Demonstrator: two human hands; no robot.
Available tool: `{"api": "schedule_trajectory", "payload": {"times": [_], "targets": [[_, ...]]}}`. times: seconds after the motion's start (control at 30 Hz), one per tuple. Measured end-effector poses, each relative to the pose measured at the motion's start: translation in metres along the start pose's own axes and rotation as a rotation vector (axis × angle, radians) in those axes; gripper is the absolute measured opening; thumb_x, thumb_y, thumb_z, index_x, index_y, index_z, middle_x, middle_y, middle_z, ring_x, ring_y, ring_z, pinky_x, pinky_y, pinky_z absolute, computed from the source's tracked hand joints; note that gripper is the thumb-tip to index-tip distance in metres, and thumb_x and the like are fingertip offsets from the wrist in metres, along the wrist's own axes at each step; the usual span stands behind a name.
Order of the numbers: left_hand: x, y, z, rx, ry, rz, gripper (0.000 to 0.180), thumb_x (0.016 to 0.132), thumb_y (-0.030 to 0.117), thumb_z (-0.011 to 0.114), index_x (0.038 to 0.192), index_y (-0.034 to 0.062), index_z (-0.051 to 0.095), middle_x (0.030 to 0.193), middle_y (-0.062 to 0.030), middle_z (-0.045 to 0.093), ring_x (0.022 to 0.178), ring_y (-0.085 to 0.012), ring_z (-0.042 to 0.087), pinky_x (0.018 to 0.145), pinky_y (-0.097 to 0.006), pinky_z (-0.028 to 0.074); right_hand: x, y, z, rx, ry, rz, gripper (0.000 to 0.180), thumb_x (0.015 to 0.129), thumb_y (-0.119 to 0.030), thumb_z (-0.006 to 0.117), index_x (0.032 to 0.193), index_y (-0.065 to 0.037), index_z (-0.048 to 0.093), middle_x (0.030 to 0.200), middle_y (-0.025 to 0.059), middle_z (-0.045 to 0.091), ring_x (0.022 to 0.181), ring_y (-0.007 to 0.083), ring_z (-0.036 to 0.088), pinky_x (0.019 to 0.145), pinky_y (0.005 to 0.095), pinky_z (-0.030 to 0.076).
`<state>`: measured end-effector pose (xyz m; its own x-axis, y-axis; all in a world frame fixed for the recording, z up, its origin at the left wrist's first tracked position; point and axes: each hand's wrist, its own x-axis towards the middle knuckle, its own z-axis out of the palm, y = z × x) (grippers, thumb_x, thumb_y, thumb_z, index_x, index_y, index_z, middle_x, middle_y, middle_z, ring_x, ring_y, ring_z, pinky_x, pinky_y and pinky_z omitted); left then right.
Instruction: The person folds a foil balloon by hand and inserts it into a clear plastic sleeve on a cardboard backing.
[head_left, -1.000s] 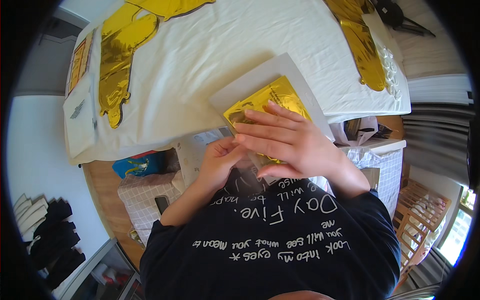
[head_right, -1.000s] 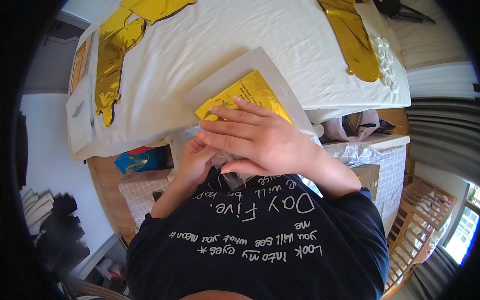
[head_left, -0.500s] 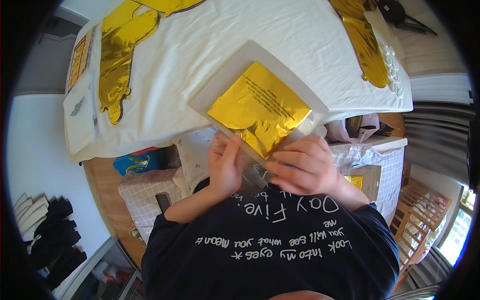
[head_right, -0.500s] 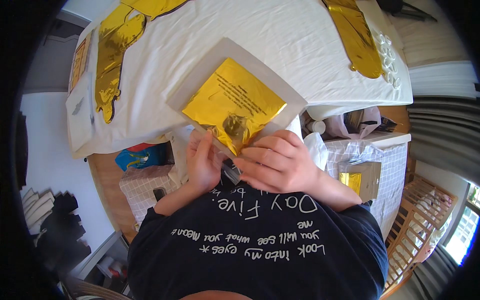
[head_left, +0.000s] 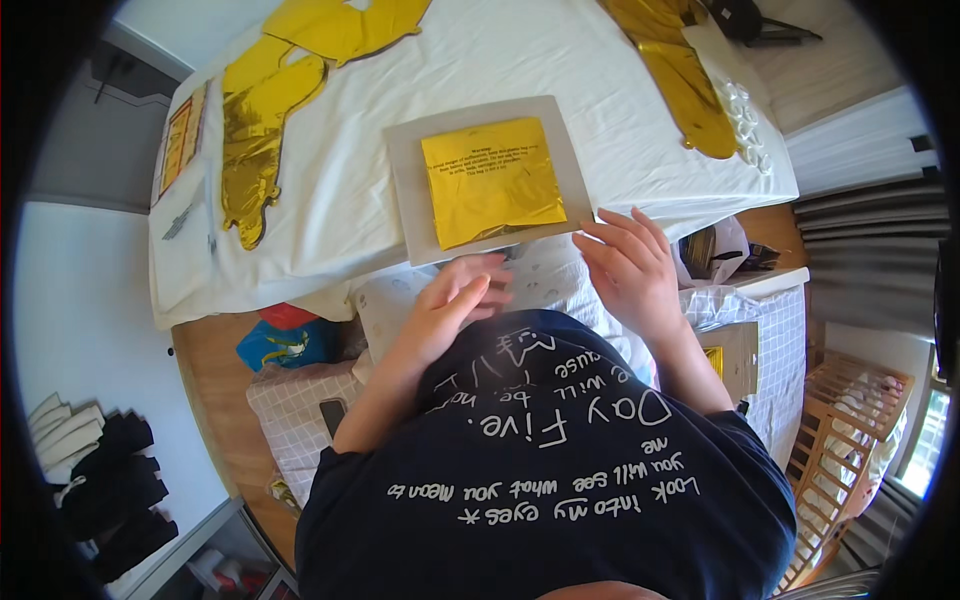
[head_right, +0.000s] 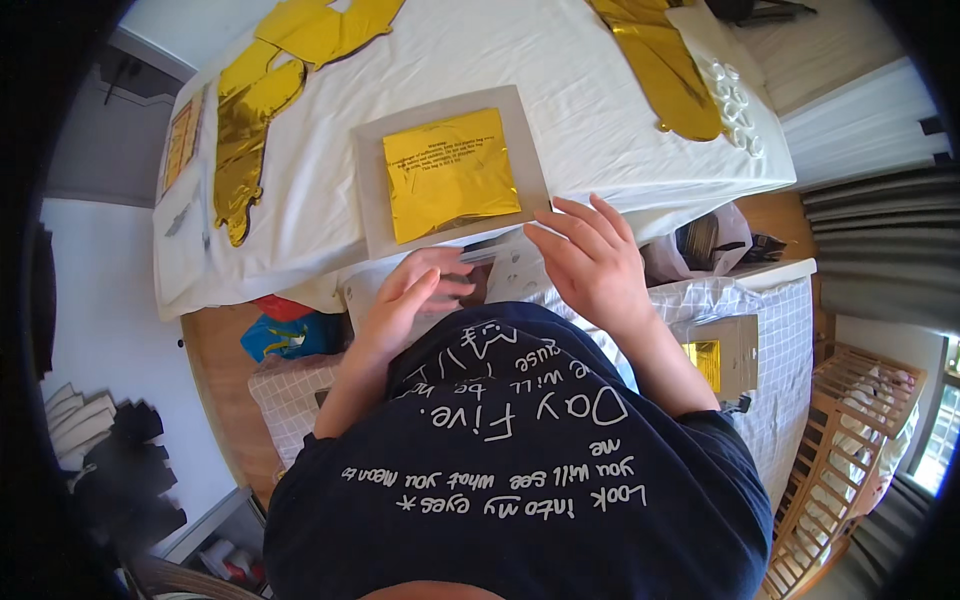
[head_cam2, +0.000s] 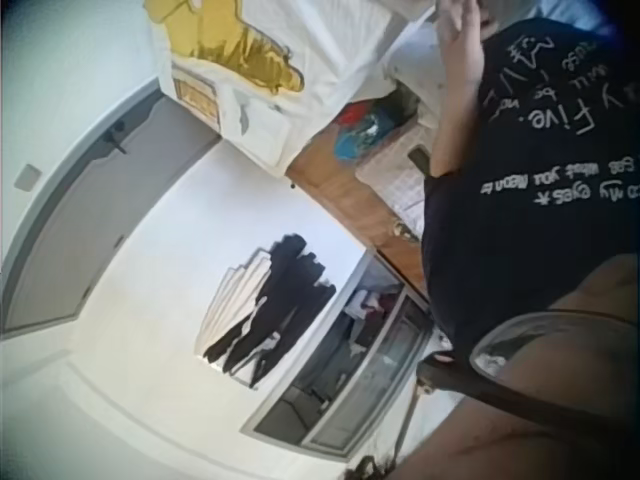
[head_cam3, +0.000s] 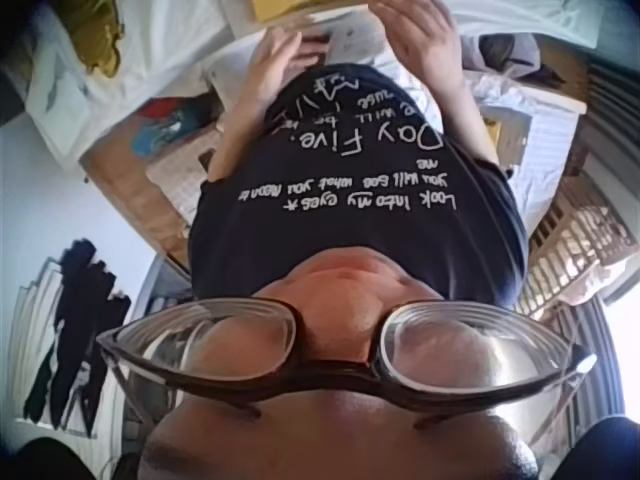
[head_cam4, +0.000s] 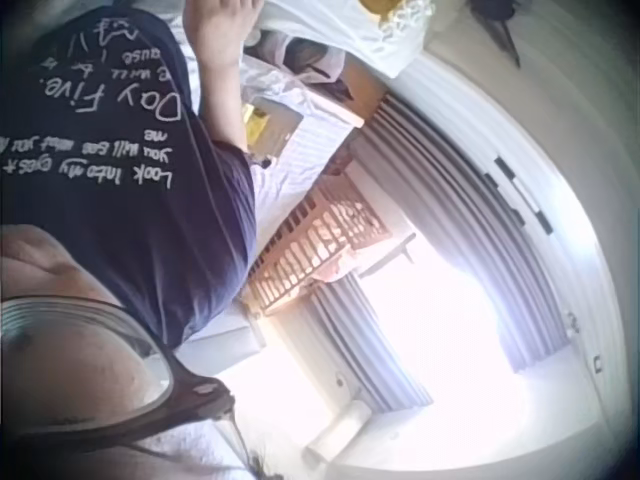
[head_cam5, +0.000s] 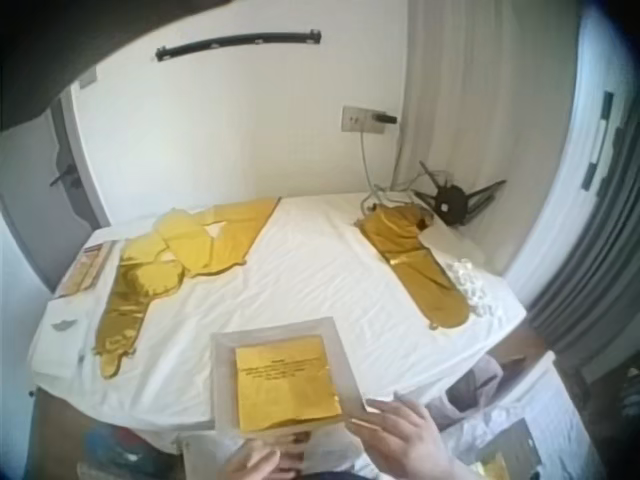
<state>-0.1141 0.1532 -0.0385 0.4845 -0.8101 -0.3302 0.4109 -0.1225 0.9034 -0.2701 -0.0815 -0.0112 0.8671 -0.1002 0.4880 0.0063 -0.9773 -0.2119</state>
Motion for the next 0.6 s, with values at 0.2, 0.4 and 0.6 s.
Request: {"api": "schedule_trajectory", "payload": {"times": [0.2, 0.4, 0.6], "targets": [[-0.032, 0.044, -0.055, 0.417, -0.333, -0.247, 0.036, 0.107, 0.033, 0.061, 0.123, 0.0014, 0.07, 0.122, -0.0121, 0.072, 0.112, -0.0187, 0.07, 0.094, -0.036, 0.055, 0.005, -0.017, -0.005, 0.111, 0.103, 0.009, 0.03, 0.084, -0.008, 0.08, 0.113, -0.011, 0.075, 0.12, 0.0073, 0.071, 0.118, 0.029, 0.066, 0.104, 0.0472, 0.05], [-0.015, 0.069, -0.029, 0.955, 0.304, 0.568, 0.039, 0.091, 0.018, 0.078, 0.127, 0.0035, 0.071, 0.128, -0.0149, 0.071, 0.123, -0.0272, 0.066, 0.105, -0.044, 0.052, 0.041, -0.017, 0.002, 0.085, 0.088, 0.052, 0.035, 0.087, -0.008, 0.075, 0.121, -0.007, 0.07, 0.128, 0.0118, 0.068, 0.122, 0.035, 0.064, 0.103, 0.0458, 0.051], [0.008, 0.063, -0.032, 1.356, 0.237, 0.825, 0.06, 0.082, 0.021, 0.082, 0.138, 0.0075, 0.065, 0.149, -0.0146, 0.059, 0.135, -0.0356, 0.058, 0.112, -0.046, 0.049, 0.048, -0.005, 0.005, 0.132, -0.014, 0.024, 0.045, 0.083, -0.011, 0.077, 0.127, -0.007, 0.069, 0.134, 0.0122, 0.067, 0.129, 0.0342, 0.062, 0.107, 0.0467, 0.05]]}}
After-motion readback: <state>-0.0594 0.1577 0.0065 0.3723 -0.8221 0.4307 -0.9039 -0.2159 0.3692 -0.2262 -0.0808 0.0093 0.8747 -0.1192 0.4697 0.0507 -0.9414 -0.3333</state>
